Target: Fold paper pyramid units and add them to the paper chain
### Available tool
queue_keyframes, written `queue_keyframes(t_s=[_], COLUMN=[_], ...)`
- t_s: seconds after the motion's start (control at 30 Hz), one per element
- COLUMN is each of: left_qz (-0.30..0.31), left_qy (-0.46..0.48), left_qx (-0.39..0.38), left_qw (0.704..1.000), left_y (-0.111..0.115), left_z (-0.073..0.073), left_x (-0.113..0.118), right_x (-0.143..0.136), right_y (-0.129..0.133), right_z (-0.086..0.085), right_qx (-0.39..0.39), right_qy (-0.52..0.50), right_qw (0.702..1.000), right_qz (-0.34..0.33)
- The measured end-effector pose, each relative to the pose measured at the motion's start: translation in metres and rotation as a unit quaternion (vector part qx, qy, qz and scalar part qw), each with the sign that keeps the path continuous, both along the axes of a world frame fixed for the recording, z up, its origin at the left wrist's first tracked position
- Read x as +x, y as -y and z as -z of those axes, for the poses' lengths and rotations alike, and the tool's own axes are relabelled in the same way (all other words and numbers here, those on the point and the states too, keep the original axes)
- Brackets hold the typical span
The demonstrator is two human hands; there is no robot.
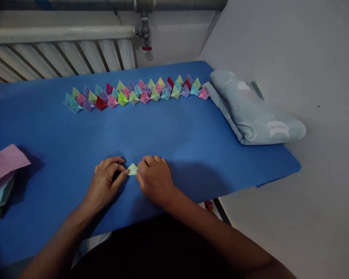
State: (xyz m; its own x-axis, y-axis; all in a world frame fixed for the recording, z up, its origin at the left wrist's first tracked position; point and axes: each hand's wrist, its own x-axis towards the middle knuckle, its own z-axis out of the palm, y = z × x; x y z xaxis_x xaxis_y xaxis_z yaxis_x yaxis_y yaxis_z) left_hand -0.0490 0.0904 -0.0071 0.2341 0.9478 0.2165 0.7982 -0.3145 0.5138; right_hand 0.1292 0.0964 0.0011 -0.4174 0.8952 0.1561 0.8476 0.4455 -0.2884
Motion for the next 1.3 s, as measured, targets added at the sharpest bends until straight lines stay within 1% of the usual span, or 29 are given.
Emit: queue_keyframes(t_s=[0.3, 0.53, 0.73, 0.83, 0.93, 1.03, 1.1, 1.2, 1.23, 1.3], left_qz=[-0.003, 0.005, -0.002, 0.002, 0.021, 0.036, 0.031, 0.013, 0.021, 0.066], left_qy=[-0.004, -0.012, -0.028, -0.046, -0.079, -0.112, -0.127, -0.153, -0.159, -0.161], left_qx=[0.008, 0.014, 0.011, 0.037, 0.063, 0.076, 0.087, 0.135, 0.156, 0.185], left_qw=[1.0, 1.0, 1.0, 0.998, 0.995, 0.99, 0.988, 0.979, 0.975, 0.967], left_y=[-0.001, -0.002, 0.0, 0.0, -0.001, -0.003, -0.003, 0.004, 0.008, 0.018], left_z=[0.001, 0.001, 0.001, 0.004, 0.006, 0.004, 0.002, -0.003, -0.003, -0.004], left_x=[0.0, 0.0, 0.0, -0.002, -0.008, -0.015, -0.017, -0.011, -0.007, 0.003], right_x=[-0.001, -0.001, 0.001, 0.001, 0.0, -0.001, -0.001, -0.001, 0.0, -0.001], right_y=[0.0, 0.002, -0.002, -0.003, 0.0, 0.002, 0.002, 0.003, 0.003, 0.003], right_z=[-0.002, 0.0, -0.006, -0.007, -0.005, -0.001, 0.0, 0.001, 0.001, 0.002], right_qx=[-0.015, -0.026, -0.057, -0.064, -0.057, -0.044, -0.035, -0.025, -0.022, -0.012], right_qy=[-0.004, -0.057, -0.055, -0.055, -0.059, -0.068, -0.075, -0.077, -0.075, -0.072], right_qw=[1.0, 0.998, 0.997, 0.996, 0.996, 0.996, 0.996, 0.996, 0.996, 0.997], right_qz=[0.009, 0.026, 0.014, 0.016, 0.027, 0.034, 0.037, 0.037, 0.036, 0.036])
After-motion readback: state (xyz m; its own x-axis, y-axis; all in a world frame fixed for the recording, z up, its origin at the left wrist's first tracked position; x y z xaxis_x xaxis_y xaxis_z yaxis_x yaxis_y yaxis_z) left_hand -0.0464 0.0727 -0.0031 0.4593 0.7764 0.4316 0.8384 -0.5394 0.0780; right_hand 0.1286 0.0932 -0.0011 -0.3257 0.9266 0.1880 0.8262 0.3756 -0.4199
